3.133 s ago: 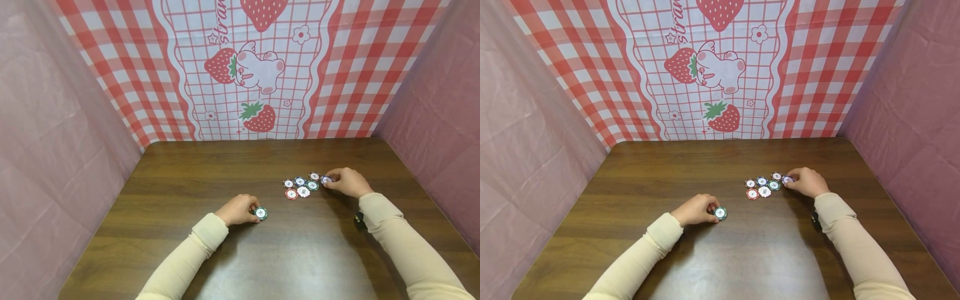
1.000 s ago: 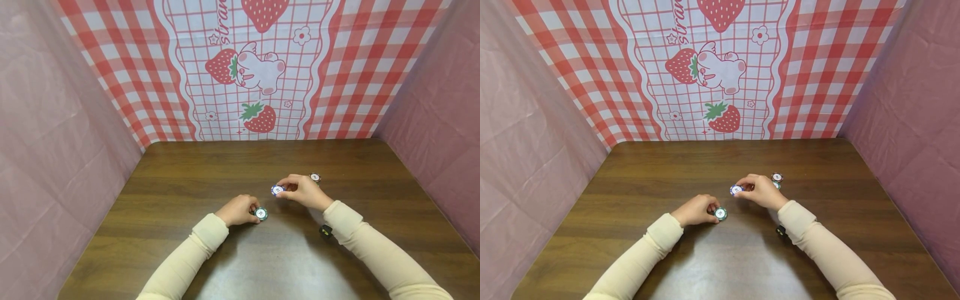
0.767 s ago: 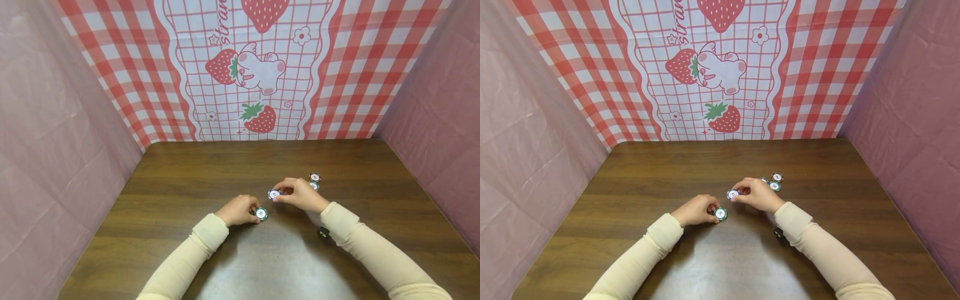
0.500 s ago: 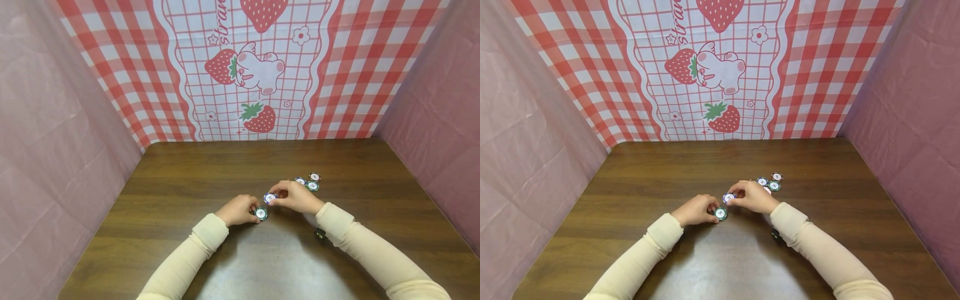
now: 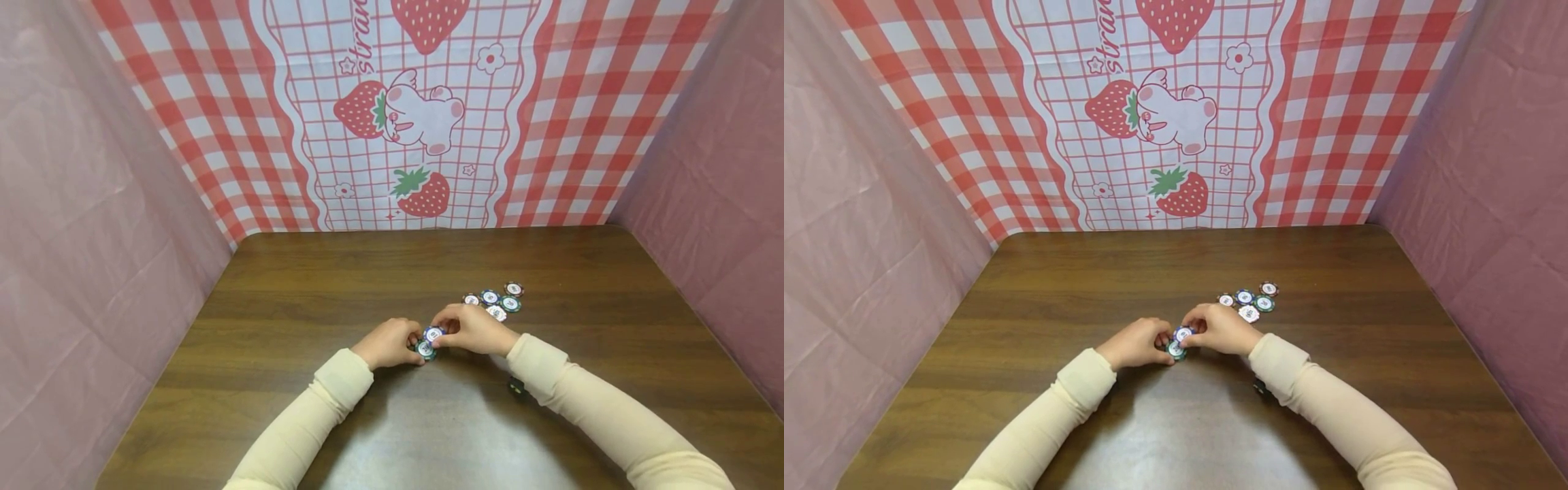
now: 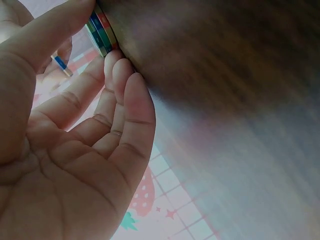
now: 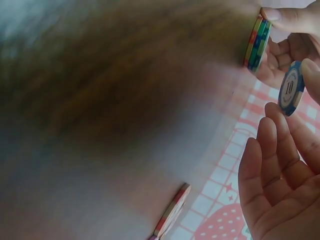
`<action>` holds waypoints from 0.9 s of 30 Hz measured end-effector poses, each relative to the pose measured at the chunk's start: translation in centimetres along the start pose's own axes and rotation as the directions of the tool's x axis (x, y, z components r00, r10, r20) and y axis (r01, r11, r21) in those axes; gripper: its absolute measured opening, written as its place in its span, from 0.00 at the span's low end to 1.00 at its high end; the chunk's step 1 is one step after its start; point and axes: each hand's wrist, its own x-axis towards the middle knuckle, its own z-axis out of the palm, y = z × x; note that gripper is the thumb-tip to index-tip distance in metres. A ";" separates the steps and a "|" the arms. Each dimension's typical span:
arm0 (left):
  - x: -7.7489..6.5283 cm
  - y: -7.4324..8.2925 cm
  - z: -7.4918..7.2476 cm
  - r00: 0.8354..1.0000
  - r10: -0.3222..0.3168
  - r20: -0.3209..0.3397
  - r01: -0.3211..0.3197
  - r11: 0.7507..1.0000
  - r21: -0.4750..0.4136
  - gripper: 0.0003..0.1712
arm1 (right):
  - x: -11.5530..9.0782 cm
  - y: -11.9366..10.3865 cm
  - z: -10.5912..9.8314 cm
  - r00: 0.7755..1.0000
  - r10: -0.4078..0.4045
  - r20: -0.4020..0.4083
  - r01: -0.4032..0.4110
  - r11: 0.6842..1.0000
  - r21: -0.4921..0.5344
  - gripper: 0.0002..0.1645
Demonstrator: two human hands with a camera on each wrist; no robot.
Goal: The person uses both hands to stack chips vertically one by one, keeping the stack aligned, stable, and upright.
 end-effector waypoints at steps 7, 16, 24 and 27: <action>0.1 -0.1 0.1 1.000 -0.016 0.011 0.017 1.000 -0.011 0.20 | 0.1 -0.1 0.4 1.000 -0.023 0.014 0.023 0.999 -0.040 0.17; 0.0 -0.1 0.1 1.000 -0.023 0.013 0.023 0.999 -0.024 0.20 | 0.2 -0.5 1.0 1.000 -0.001 0.020 0.004 0.991 -0.136 0.17; 0.1 -0.2 0.1 1.000 -0.015 -0.001 0.015 1.000 -0.019 0.20 | 0.4 -1.1 1.1 0.999 -0.001 0.053 0.008 0.991 -0.133 0.18; 0.1 -0.2 0.1 1.000 -0.012 -0.004 0.012 1.000 -0.017 0.20 | 0.4 -1.2 1.2 0.998 -0.002 0.063 0.011 0.990 -0.139 0.17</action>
